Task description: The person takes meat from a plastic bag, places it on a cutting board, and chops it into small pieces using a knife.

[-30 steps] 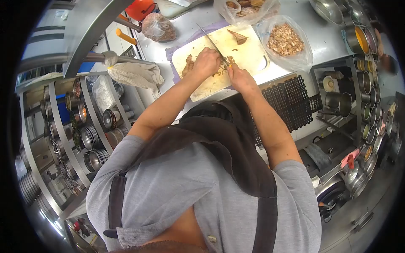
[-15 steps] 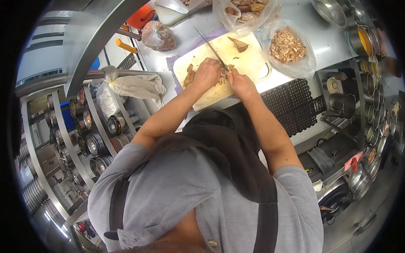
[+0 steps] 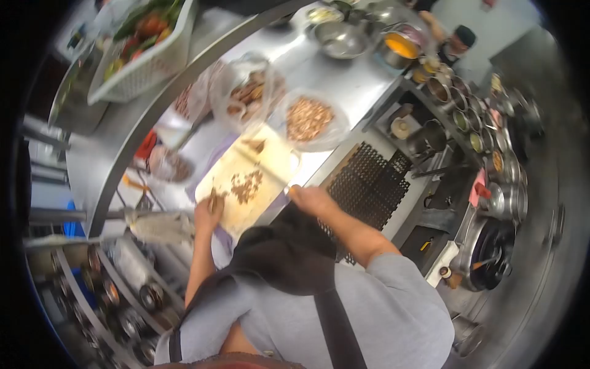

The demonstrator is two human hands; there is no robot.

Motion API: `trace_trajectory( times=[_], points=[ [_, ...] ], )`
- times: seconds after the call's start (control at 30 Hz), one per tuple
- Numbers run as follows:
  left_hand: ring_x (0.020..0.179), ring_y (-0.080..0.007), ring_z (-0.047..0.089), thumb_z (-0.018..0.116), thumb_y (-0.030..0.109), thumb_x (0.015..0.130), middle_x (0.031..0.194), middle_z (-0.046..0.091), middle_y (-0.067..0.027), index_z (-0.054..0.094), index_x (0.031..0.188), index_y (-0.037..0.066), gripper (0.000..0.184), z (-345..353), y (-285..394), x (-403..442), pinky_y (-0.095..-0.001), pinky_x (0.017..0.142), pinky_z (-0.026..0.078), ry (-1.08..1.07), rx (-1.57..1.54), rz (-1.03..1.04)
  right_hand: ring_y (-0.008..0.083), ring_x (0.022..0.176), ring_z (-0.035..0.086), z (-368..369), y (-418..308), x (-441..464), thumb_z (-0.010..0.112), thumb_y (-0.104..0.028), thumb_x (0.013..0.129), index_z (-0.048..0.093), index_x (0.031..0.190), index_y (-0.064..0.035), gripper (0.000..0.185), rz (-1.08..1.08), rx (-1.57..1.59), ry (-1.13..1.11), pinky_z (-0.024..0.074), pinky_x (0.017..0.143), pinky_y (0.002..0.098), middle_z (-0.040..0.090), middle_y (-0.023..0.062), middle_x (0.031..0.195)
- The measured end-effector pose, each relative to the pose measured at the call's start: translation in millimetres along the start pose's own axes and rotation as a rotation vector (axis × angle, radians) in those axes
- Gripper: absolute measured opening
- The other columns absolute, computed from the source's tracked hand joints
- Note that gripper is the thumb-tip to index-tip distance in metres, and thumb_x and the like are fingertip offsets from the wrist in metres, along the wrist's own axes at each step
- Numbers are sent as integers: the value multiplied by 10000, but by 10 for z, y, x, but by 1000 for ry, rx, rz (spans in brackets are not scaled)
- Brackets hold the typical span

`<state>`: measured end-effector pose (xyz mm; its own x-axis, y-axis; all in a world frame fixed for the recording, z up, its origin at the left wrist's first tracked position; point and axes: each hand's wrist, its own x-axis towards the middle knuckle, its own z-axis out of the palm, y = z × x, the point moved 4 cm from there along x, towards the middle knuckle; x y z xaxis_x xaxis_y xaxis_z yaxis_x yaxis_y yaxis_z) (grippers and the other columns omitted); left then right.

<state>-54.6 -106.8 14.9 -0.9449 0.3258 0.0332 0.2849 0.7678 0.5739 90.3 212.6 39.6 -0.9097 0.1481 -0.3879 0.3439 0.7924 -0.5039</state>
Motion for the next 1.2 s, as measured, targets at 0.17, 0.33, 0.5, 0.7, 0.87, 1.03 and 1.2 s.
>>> trace_trajectory(
  times=[0.17, 0.33, 0.5, 0.7, 0.87, 1.03, 1.2],
  points=[
    [1062, -384, 562, 723, 240, 762, 1131, 618, -212, 563, 1250, 2, 565, 88, 236, -34, -463, 950, 455, 5, 126, 76, 442, 841, 644, 303, -153, -75, 462, -454, 987, 583, 1146, -93, 413, -63, 61, -2, 501, 768, 539, 671, 247, 857],
    [1084, -391, 547, 685, 186, 773, 1210, 591, -206, 559, 1260, 25, 528, 192, 307, 0, -479, 923, 470, -36, 233, 100, 432, 851, 647, 393, -222, -69, 474, -468, 982, 600, 1153, -104, 421, -77, 89, 65, 501, 777, 524, 678, 240, 865],
    [1065, -364, 562, 634, 153, 807, 1198, 604, -178, 582, 1245, 50, 453, 258, 500, 37, -471, 905, 474, -151, 209, 185, 441, 856, 643, 300, -85, -151, 499, -450, 976, 624, 1118, -94, 403, -91, 117, 168, 500, 780, 526, 674, 246, 869],
    [1044, -368, 559, 640, 113, 791, 1148, 613, -174, 590, 1237, 46, 454, 302, 600, 27, -443, 915, 468, -84, 101, 306, 440, 840, 643, 163, 12, -343, 490, -426, 986, 623, 1095, -48, 415, -38, 125, 203, 500, 763, 524, 671, 249, 866],
    [1044, -362, 576, 678, 84, 764, 1129, 628, -175, 598, 1230, 42, 475, 217, 453, -92, -431, 930, 470, -1, -41, 236, 444, 836, 641, 156, -6, -431, 486, -420, 988, 617, 1081, -38, 413, -14, 148, 159, 496, 756, 527, 667, 256, 864],
    [949, -262, 646, 743, 84, 769, 1059, 670, -122, 613, 1202, 24, 456, 174, 195, -113, -349, 874, 513, -27, -336, -72, 452, 834, 636, 294, 40, -315, 483, -408, 990, 591, 1080, -34, 399, -1, 114, 163, 490, 752, 531, 660, 270, 862],
    [929, -131, 626, 760, 101, 811, 1064, 669, -61, 612, 1225, 14, 448, 41, 65, -48, -280, 824, 497, -98, -894, -371, 469, 830, 628, 343, 61, -227, 472, -402, 996, 570, 1085, -28, 396, -3, 109, 139, 484, 756, 542, 654, 280, 855]
  ],
)
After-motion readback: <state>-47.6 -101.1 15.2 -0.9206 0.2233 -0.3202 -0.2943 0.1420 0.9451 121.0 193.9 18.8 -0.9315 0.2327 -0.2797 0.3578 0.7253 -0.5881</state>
